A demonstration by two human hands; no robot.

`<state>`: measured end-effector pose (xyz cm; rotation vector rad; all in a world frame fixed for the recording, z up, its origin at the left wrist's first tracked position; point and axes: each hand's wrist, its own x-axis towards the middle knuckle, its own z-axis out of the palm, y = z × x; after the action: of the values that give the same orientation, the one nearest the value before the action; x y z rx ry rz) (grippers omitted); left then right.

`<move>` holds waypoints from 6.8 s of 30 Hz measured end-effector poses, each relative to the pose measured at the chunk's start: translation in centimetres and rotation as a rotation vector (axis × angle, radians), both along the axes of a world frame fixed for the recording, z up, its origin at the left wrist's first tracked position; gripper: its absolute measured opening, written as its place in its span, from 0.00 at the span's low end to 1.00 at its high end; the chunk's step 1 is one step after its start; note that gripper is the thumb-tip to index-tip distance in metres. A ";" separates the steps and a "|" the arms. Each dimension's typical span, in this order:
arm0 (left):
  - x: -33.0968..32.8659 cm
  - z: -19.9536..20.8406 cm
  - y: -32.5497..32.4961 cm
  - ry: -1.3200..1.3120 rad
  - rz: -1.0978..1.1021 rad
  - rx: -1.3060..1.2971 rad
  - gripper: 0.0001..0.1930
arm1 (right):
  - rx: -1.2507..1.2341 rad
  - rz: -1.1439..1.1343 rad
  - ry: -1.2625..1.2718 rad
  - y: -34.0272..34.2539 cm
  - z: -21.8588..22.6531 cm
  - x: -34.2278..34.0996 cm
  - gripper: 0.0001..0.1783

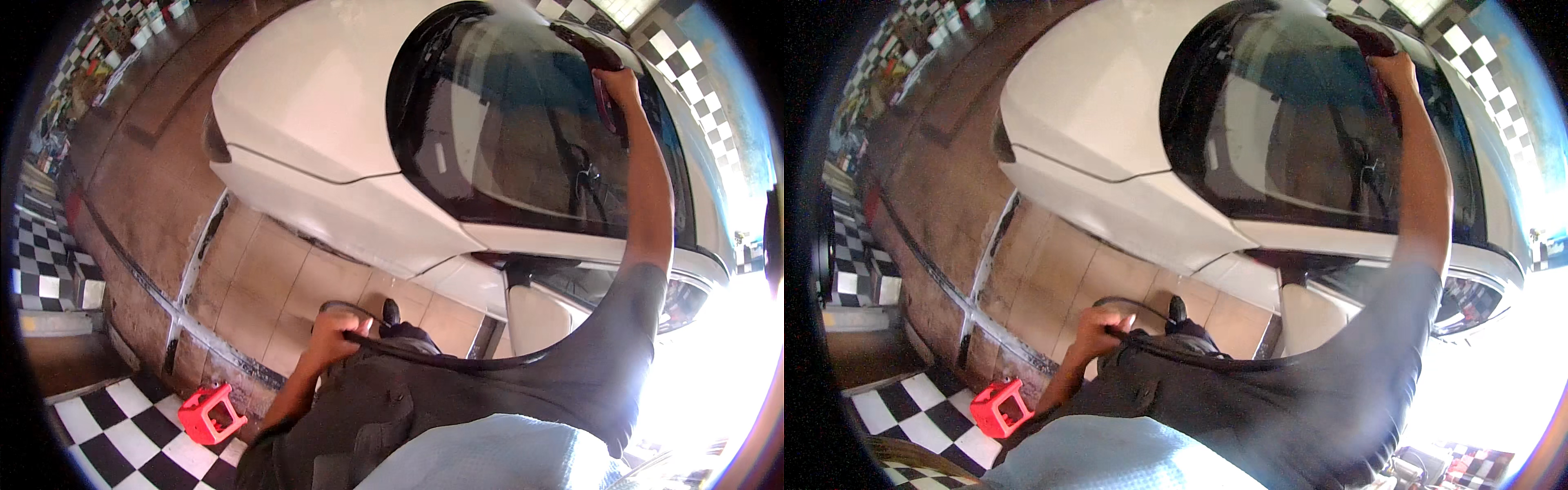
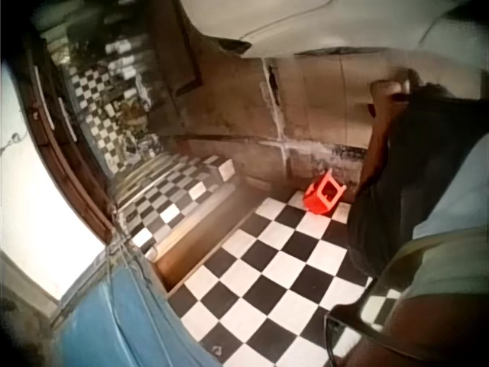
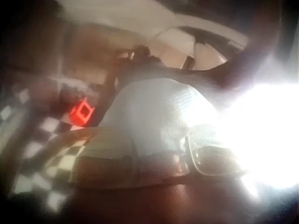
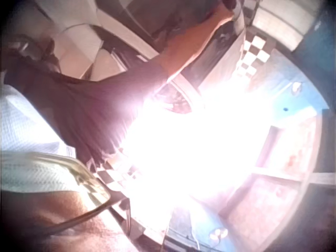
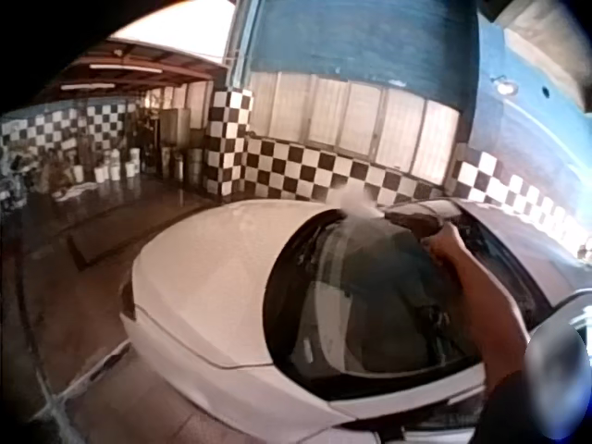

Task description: The person uses a high-pressure water spray gun to wash a white car in a garage. They systematically clean the interior door panels, the exterior body, the roof, and the front bumper area. The person moves around the vehicle to ensure full coverage of the exterior surfaces.

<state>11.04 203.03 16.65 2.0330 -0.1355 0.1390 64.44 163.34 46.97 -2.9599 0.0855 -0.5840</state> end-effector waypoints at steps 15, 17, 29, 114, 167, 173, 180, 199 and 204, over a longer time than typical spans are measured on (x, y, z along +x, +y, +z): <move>-7.7 -3.0 9.5 -0.145 -0.484 -0.026 0.16 | 0.381 0.392 0.149 18.2 -5.6 -44.3 0.21; -8.7 -3.6 10.6 -0.152 -0.477 -0.015 0.17 | 0.348 0.388 0.291 18.7 -5.4 -47.9 0.24; -18.2 -4.6 9.8 -0.208 -0.526 0.047 0.18 | 0.491 0.125 0.158 10.0 -8.8 -59.9 0.19; -53.3 -4.5 30.8 -0.094 -0.703 0.303 0.17 | 0.451 0.002 0.115 31.7 -22.0 -111.8 0.31; -24.4 -8.4 83.3 0.096 -0.227 -0.147 0.24 | 0.349 -0.319 -0.018 68.5 -8.0 -44.9 0.15; -19.6 -7.7 93.5 0.104 -0.186 -0.167 0.23 | 0.448 -0.039 0.068 84.1 -10.4 -41.0 0.15; -14.6 -10.0 109.5 0.152 -0.206 -0.150 0.23 | 0.257 -0.299 -0.121 96.0 -6.8 -38.7 0.14; 0.4 -9.4 145.9 0.024 -0.385 -0.041 0.22 | 0.450 -0.530 0.259 130.3 -18.7 -43.1 0.15; 5.1 -9.8 159.1 0.197 -0.266 0.108 0.25 | 0.668 -0.534 0.304 136.8 -32.2 -40.9 0.17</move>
<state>16.19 362.13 6.81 2.1015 -0.2921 -0.2395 23.53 300.10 14.76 -2.3179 0.9196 -0.0966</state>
